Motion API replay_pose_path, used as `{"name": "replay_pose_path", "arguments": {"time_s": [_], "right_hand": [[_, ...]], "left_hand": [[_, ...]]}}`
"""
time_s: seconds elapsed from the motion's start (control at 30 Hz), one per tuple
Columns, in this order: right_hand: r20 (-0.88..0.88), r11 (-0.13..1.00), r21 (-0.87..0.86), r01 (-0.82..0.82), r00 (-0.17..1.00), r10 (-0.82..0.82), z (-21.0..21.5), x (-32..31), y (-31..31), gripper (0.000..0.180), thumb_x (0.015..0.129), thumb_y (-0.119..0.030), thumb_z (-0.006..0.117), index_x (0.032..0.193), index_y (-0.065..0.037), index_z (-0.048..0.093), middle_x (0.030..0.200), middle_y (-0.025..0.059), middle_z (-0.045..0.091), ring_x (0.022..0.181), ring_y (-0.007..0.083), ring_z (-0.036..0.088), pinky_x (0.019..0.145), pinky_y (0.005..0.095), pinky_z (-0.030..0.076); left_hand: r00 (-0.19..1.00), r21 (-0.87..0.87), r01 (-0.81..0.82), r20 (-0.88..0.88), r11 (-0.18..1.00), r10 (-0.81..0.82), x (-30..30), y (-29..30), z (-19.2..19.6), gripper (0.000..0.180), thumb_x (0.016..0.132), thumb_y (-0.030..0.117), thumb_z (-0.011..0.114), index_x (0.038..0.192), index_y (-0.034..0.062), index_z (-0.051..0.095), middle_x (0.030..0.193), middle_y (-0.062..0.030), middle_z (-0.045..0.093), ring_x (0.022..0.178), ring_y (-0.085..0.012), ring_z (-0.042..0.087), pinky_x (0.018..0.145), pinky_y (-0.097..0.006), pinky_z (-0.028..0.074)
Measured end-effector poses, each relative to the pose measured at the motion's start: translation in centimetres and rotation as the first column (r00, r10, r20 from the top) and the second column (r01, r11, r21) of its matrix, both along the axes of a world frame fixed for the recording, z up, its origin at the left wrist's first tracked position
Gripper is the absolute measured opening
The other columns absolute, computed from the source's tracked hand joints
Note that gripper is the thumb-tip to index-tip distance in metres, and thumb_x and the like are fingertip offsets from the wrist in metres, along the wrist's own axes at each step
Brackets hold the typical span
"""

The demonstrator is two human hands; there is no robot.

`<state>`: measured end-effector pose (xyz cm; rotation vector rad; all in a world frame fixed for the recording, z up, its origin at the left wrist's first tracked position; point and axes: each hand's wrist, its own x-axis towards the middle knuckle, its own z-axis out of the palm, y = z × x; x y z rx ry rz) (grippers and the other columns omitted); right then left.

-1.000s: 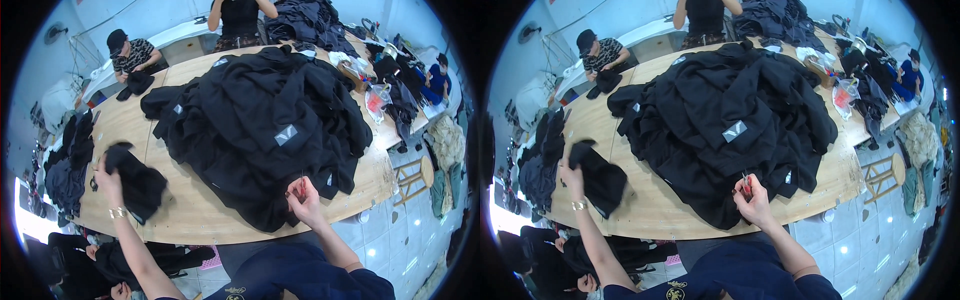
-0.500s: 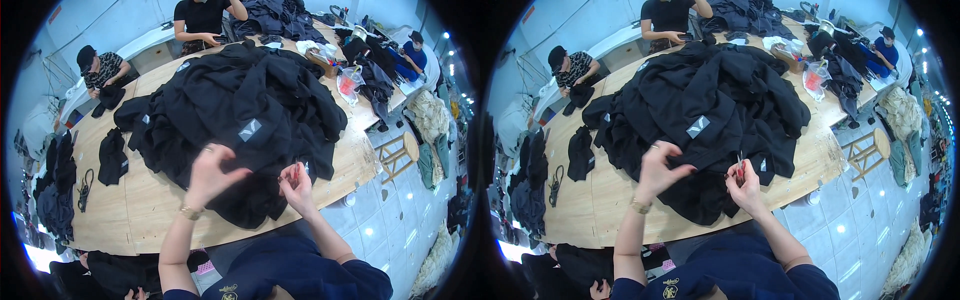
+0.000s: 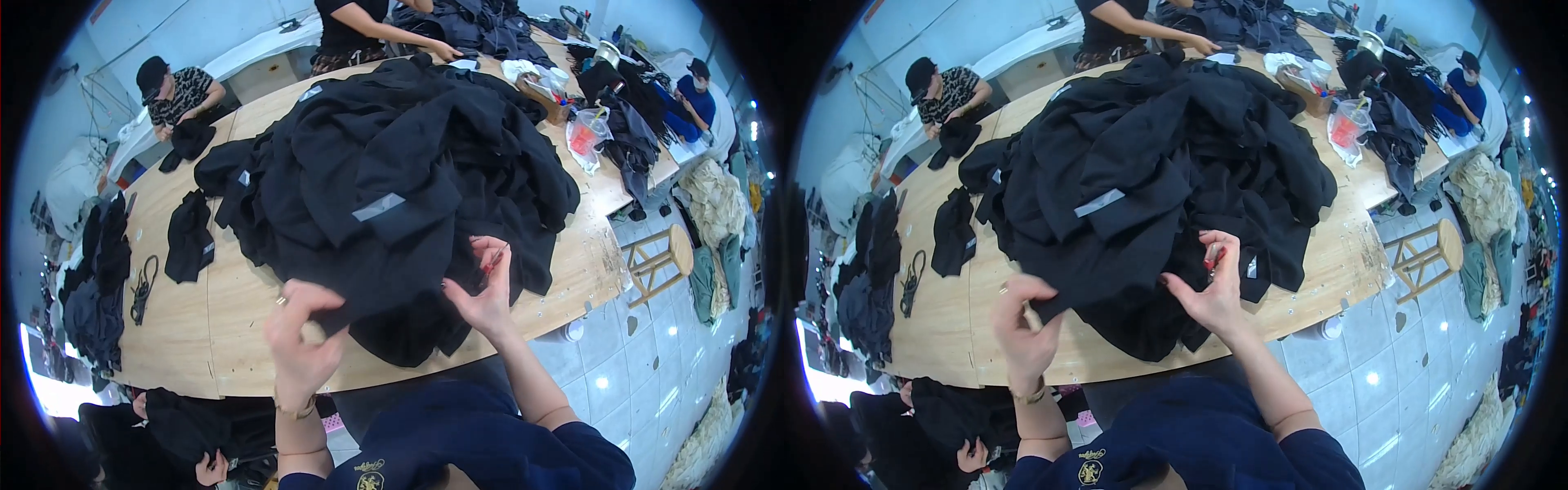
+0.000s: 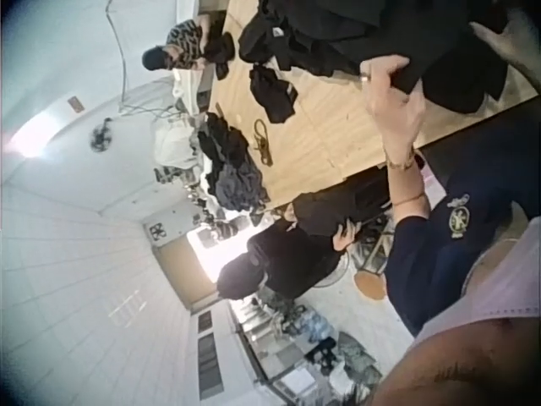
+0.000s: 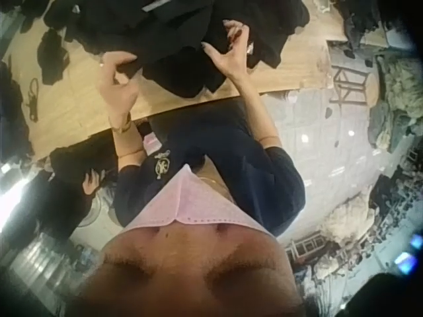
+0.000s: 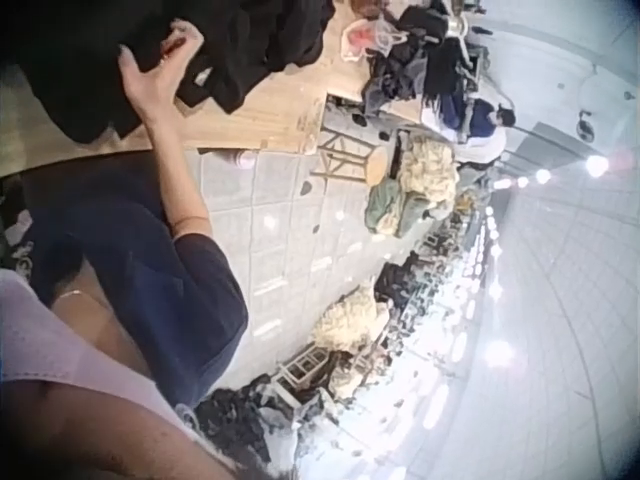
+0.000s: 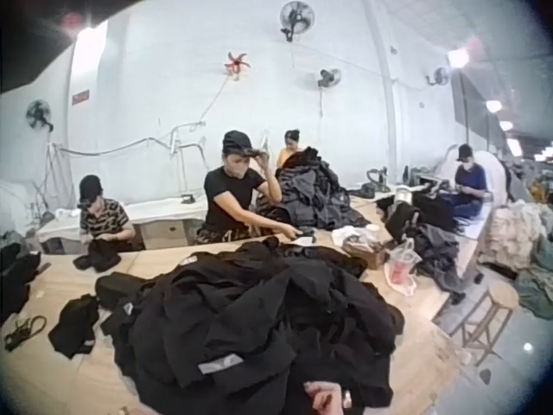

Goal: Trim loose threads and tags from black garments using small scissors.

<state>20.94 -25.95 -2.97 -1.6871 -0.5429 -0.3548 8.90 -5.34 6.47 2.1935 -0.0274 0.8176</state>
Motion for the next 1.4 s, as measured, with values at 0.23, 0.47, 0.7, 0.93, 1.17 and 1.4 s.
{"name": "replay_pose_path", "arguments": {"time_s": [0.23, 0.47, 0.7, 0.93, 1.17, 1.4], "right_hand": [[0.385, 0.976, 0.079, -0.205, 0.909, 0.16, 3.3, 0.2, 5.2, 0.051, 0.061, 0.001, 0.076, 0.092, -0.004, 0.037, 0.105, 0.0163, 0.048, 0.109, 0.036, 0.053, 0.087, 0.0371, 0.043], [0.053, 0.735, 0.226, -0.639, 0.761, 0.646, 6.3, -4.2, 9.9, 0.039, 0.069, 0.009, 0.067, 0.09, -0.004, 0.036, 0.082, 0.009, 0.05, 0.07, 0.0181, 0.049, 0.07, 0.0264, 0.044], [0.026, 0.736, 0.324, -0.595, 0.783, 0.622, 5.7, -3.7, 16.3, 0.037, 0.07, 0.009, 0.064, 0.091, -0.004, 0.036, 0.077, 0.0068, 0.042, 0.067, 0.0153, 0.046, 0.067, 0.0246, 0.043], [0.213, 0.355, 0.586, -0.728, 0.562, 0.799, 10.0, -3.7, 18.3, 0.045, 0.066, 0.002, 0.066, 0.087, -0.008, 0.027, 0.081, 0.0044, 0.039, 0.07, 0.0097, 0.039, 0.066, 0.0221, 0.039], [-0.1, 0.897, 0.17, -0.408, 0.899, 0.427, -2.6, 0.9, 9.1, 0.034, 0.08, -0.001, 0.065, 0.087, -0.006, 0.032, 0.071, -0.0008, 0.038, 0.06, 0.0041, 0.033, 0.051, 0.017, 0.03], [0.232, 0.978, 0.091, -0.188, 0.959, 0.162, -3.4, 0.8, 3.0, 0.045, 0.072, -0.008, 0.076, 0.084, -0.008, 0.033, 0.082, 0.009, 0.049, 0.07, 0.0165, 0.049, 0.066, 0.027, 0.04]], "left_hand": [[0.706, 0.012, 0.556, 0.52, 0.831, -0.48, -6.9, 3.3, 4.4, 0.024, 0.073, -0.004, 0.059, 0.076, 0.0068, 0.038, 0.065, -0.0053, 0.036, 0.06, -0.0147, 0.038, 0.053, -0.029, 0.033], [0.184, -0.239, -0.745, 0.823, 0.622, 0.537, -7.6, 5.5, 5.3, 0.035, 0.08, 0.008, 0.065, 0.108, 0.0012, 0.046, 0.098, -0.0122, 0.056, 0.086, -0.0176, 0.059, 0.079, -0.025, 0.049], [0.252, -0.388, -0.148, 0.875, 0.91, 0.414, -0.8, 16.7, 3.4, 0.027, 0.086, 0.008, 0.06, 0.109, 0.0032, 0.046, 0.091, -0.0072, 0.057, 0.081, -0.0167, 0.059, 0.078, -0.025, 0.05], [0.607, -0.089, -0.631, 0.563, 0.771, 0.562, -6.4, 18.9, -10.1, 0.017, 0.087, 0.012, 0.055, 0.101, 0.0039, 0.052, 0.092, -0.0096, 0.057, 0.083, -0.0224, 0.058, 0.079, -0.035, 0.048], [0.932, 0.332, -0.361, 0.165, 0.871, 0.323, -7.5, 5.1, -16.0, 0.031, 0.063, 0.009, 0.068, 0.091, 0.0073, 0.055, 0.086, -0.0099, 0.053, 0.084, -0.0283, 0.051, 0.08, -0.04, 0.042], [0.78, 0.008, -0.306, -0.571, 0.952, 0.255, -11.1, -3.5, -25.5, 0.072, 0.066, 0.047, 0.072, 0.121, 0.0051, 0.053, 0.132, -0.0208, 0.045, 0.123, -0.0372, 0.04, 0.101, -0.048, 0.034]]}}
